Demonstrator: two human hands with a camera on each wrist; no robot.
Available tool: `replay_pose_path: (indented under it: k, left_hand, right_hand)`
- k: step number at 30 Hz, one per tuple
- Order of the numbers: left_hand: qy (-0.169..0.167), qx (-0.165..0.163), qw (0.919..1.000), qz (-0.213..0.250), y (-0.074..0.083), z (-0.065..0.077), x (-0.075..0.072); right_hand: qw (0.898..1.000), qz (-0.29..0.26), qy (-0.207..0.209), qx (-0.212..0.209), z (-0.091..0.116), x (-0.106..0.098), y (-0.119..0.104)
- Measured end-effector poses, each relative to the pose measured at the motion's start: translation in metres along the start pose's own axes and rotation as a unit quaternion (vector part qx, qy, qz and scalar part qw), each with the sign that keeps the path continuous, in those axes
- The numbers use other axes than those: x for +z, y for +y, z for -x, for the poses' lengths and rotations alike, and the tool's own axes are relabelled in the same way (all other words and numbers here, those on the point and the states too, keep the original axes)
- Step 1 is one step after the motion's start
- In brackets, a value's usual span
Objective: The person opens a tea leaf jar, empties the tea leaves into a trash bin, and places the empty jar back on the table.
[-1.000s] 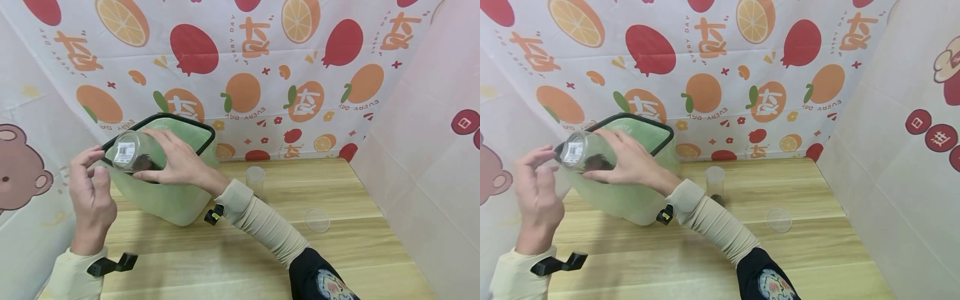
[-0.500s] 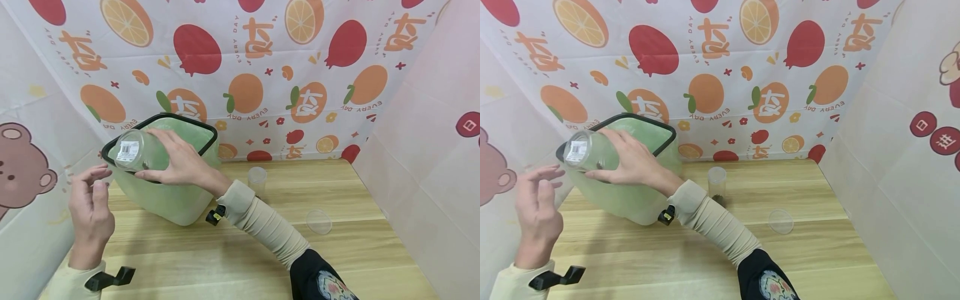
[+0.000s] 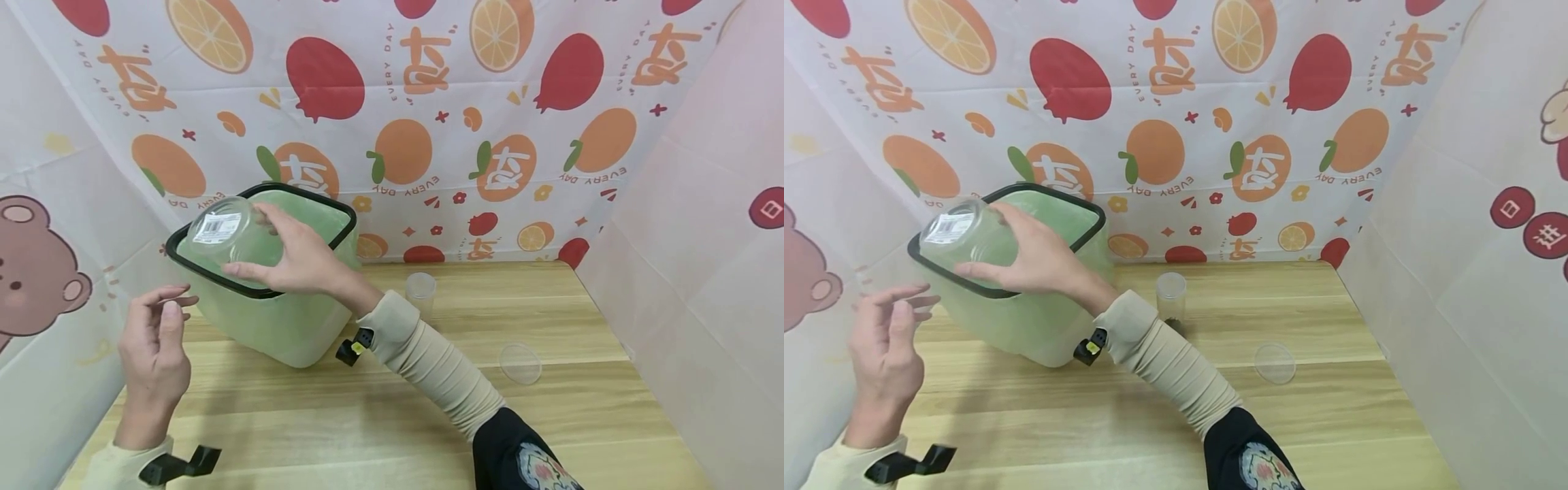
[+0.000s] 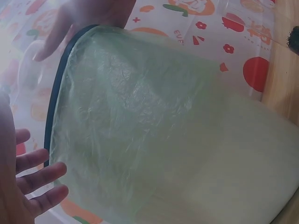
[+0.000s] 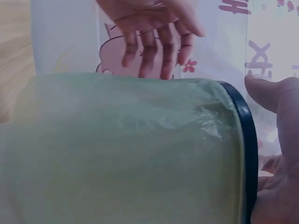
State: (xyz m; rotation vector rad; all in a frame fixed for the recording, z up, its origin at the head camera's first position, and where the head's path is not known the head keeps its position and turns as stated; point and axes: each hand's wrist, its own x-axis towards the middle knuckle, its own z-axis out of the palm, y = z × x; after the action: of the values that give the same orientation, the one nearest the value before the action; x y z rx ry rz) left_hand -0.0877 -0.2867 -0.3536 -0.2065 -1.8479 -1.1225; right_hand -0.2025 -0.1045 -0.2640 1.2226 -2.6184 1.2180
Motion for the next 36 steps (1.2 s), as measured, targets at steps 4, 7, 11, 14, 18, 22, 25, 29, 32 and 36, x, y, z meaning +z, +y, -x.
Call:
replay_pose_path:
  k: [4,7,11,14,18,22,25,29,32,36]
  left_hand:
    - [-0.006,0.001,1.0000,-0.006,0.000,0.000,-0.001]
    - [-0.006,0.004,0.9999,-0.009,0.000,0.000,-0.001]
    - [-0.007,0.004,1.0000,-0.001,-0.001,0.003,-0.001]
    - [-0.009,0.003,0.9999,0.006,-0.002,0.004,0.000]
    - [-0.009,0.002,0.9999,0.006,-0.002,0.004,0.000]
    - [-0.011,0.003,0.9999,0.000,-0.002,0.004,-0.001]
    - [-0.012,0.002,0.9999,-0.003,-0.001,0.005,-0.001]
    - [-0.007,-0.003,1.0000,-0.005,-0.001,0.006,-0.002]
    - [-0.003,-0.003,1.0000,-0.003,0.000,0.007,-0.003]
    - [0.000,0.003,1.0000,0.000,-0.001,0.008,-0.003]
  right_hand:
    - [0.998,-0.062,-0.001,0.018,0.000,-0.003,0.002]
    - [0.995,-0.094,-0.006,0.028,0.000,-0.005,0.003]
    - [0.990,-0.135,-0.015,0.036,0.000,-0.008,0.004]
    - [0.986,-0.158,-0.018,0.045,0.000,-0.009,0.004]
    - [0.982,-0.179,-0.017,0.051,0.000,-0.011,0.004]
    - [0.979,-0.195,-0.018,0.051,0.000,-0.011,0.005]
    - [0.980,-0.193,-0.013,0.053,0.000,-0.011,0.006]
    - [0.986,-0.156,-0.005,0.059,0.001,-0.008,0.005]
    - [0.992,-0.110,-0.024,0.048,0.001,-0.007,0.003]
    - [0.995,-0.085,-0.043,0.035,0.001,-0.007,0.003]
